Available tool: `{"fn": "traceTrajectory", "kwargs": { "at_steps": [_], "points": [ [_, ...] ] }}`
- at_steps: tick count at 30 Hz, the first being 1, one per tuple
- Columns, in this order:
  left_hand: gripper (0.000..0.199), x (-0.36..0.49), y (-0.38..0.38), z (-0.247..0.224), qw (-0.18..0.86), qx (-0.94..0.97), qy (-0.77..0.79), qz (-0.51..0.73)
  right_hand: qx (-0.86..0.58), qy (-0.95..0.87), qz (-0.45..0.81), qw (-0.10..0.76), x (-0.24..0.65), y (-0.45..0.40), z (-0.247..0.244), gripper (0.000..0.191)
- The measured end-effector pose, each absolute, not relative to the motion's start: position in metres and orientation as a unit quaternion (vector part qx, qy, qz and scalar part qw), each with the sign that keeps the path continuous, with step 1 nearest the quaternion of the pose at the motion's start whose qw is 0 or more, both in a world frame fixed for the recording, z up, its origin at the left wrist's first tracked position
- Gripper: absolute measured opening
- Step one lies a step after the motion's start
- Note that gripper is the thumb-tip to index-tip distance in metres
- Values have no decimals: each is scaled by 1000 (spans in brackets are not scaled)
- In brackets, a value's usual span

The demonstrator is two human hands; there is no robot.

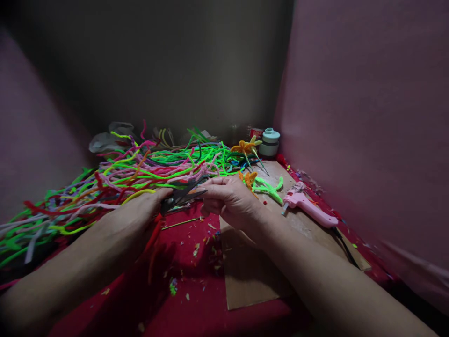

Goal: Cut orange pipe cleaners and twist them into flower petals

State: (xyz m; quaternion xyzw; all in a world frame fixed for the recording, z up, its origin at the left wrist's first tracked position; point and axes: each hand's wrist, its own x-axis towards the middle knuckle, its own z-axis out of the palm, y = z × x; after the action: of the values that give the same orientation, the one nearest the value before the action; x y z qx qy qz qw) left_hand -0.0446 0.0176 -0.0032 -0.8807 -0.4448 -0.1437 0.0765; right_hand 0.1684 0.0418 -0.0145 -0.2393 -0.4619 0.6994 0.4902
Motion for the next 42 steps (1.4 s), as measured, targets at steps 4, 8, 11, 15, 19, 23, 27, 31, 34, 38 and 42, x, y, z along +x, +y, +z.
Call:
{"fn": "traceTrajectory", "kwargs": {
  "at_steps": [4,8,11,15,19,23,27,31,34,38,42],
  "points": [
    [51,-43,16,-3,112,-883,-434,-139,-233,-468,711,470,169,41,-13,13],
    [50,-44,17,-5,132,-886,-422,-140,-224,-449,738,451,169,40,-12,19],
    [52,-46,18,-6,120,-889,-417,-144,-219,-424,760,441,170,39,-11,18],
    [56,-47,18,-6,108,-888,-419,-156,-208,-412,771,438,171,40,-12,15],
    [55,-47,19,-8,117,-883,-427,-156,-207,-407,764,456,170,40,-11,14],
    [55,-46,21,-12,95,-886,-430,-148,-209,-410,752,472,169,39,-10,13],
    [53,-43,25,-14,56,-887,-431,-156,-216,-410,747,477,169,39,-10,12],
    [51,-42,27,-16,49,-885,-431,-173,-219,-401,752,475,170,40,-11,11],
    [52,-42,28,-17,46,-890,-420,-168,-228,-397,757,467,170,40,-11,12],
    [51,-45,29,-19,69,-895,-402,-180,-218,-404,756,468,169,40,-12,14],
    [50,-48,31,-22,94,-899,-388,-179,-228,-403,753,468,169,40,-12,14]
  ]
}}
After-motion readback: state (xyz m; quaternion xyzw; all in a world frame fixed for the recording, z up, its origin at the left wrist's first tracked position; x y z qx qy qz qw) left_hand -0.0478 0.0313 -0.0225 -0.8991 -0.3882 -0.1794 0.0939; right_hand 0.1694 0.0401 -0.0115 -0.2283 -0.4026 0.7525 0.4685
